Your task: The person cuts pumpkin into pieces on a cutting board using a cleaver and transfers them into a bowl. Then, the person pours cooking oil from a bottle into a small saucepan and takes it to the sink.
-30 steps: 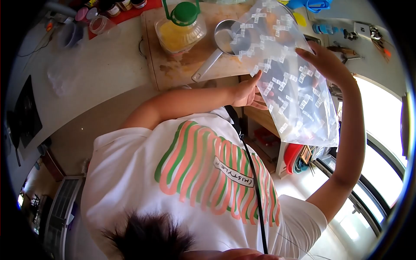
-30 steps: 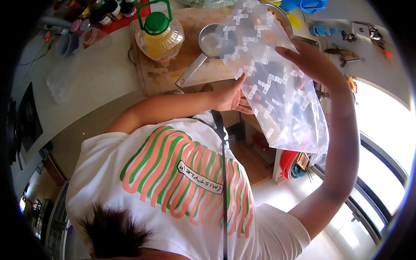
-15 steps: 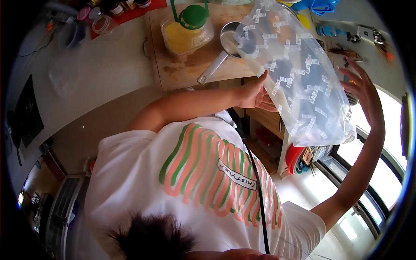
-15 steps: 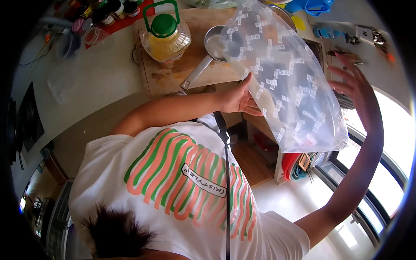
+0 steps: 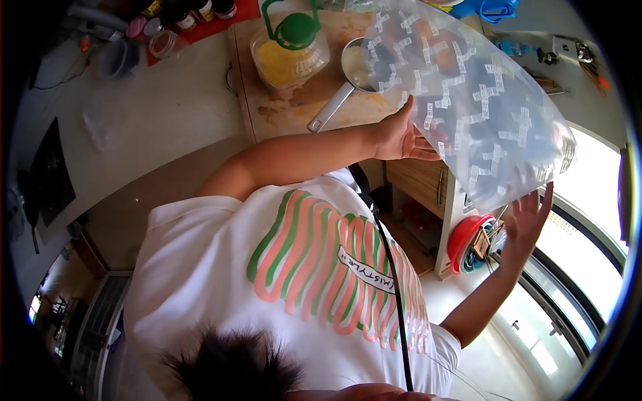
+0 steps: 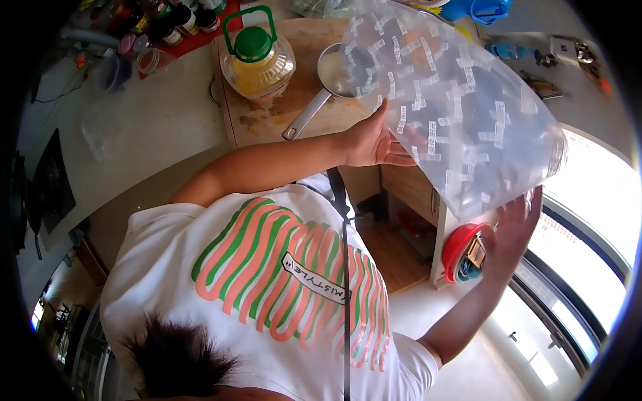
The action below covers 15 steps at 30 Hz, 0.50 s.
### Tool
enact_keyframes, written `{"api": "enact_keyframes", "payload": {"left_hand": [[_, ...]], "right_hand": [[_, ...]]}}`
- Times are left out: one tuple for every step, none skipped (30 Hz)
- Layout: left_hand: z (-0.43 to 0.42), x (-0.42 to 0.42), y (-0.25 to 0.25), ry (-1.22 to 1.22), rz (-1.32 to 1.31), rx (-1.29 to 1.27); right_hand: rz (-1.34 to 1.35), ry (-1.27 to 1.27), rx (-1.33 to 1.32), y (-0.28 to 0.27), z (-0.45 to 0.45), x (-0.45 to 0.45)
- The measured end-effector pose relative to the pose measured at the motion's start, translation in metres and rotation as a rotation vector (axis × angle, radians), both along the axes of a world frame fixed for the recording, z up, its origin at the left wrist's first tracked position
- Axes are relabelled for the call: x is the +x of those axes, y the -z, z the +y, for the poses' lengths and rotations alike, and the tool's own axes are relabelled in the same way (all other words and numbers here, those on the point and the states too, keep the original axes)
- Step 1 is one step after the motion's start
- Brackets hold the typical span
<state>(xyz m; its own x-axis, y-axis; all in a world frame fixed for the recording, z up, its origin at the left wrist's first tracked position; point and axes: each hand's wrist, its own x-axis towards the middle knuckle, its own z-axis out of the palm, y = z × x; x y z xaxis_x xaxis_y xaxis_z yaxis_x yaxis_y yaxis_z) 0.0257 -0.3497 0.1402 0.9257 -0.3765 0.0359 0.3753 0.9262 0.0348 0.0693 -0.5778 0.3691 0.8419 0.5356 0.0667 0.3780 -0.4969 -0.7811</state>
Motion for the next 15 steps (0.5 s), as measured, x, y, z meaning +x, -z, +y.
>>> {"api": "enact_keyframes", "payload": {"left_hand": [[0.001,0.003,0.000,0.000,0.012,-0.002],[0.001,0.004,0.000,0.003,0.025,-0.004],[0.001,0.005,-0.001,0.006,0.038,-0.006],[0.002,0.005,-0.001,0.008,0.026,-0.011],[0.002,0.004,-0.002,0.009,0.014,-0.017],[0.003,0.004,-0.002,0.008,0.001,-0.022],[0.002,0.004,0.000,0.024,-0.016,-0.043],[0.002,0.004,0.003,0.038,-0.031,-0.066],[0.002,0.004,0.004,0.052,-0.047,-0.088],[0.000,0.003,0.003,0.023,0.073,-0.033],[-0.004,-0.001,0.001,-0.005,0.192,0.023],[-0.007,-0.003,-0.002,-0.033,0.311,0.079],[-0.008,-0.005,-0.001,-0.064,0.332,0.085],[-0.008,-0.007,0.003,-0.095,0.352,0.091],[-0.009,-0.009,0.007,-0.127,0.373,0.096]], "right_hand": [[0.005,0.054,-0.003,0.007,0.011,-0.008],[-0.024,0.116,-0.008,0.011,0.020,-0.014],[-0.062,0.170,-0.026,0.014,0.025,-0.015],[-0.101,0.223,-0.046,0.016,0.029,-0.015],[-0.139,0.276,-0.066,0.017,0.033,-0.017],[-0.169,0.295,-0.055,0.012,0.041,-0.020],[-0.204,0.289,-0.051,0.009,0.042,-0.019],[-0.237,0.281,-0.049,0.007,0.043,-0.018],[-0.270,0.273,-0.045,0.006,0.045,-0.018],[-0.327,0.288,-0.025,0.006,0.049,-0.019],[-0.325,0.287,-0.035,0.005,0.052,-0.019],[-0.322,0.287,-0.045,0.003,0.055,-0.019],[-0.320,0.289,-0.055,0.002,0.056,-0.019],[-0.368,0.356,-0.087,0.000,0.058,-0.020],[-0.416,0.340,-0.112,0.003,0.059,-0.021]]}}
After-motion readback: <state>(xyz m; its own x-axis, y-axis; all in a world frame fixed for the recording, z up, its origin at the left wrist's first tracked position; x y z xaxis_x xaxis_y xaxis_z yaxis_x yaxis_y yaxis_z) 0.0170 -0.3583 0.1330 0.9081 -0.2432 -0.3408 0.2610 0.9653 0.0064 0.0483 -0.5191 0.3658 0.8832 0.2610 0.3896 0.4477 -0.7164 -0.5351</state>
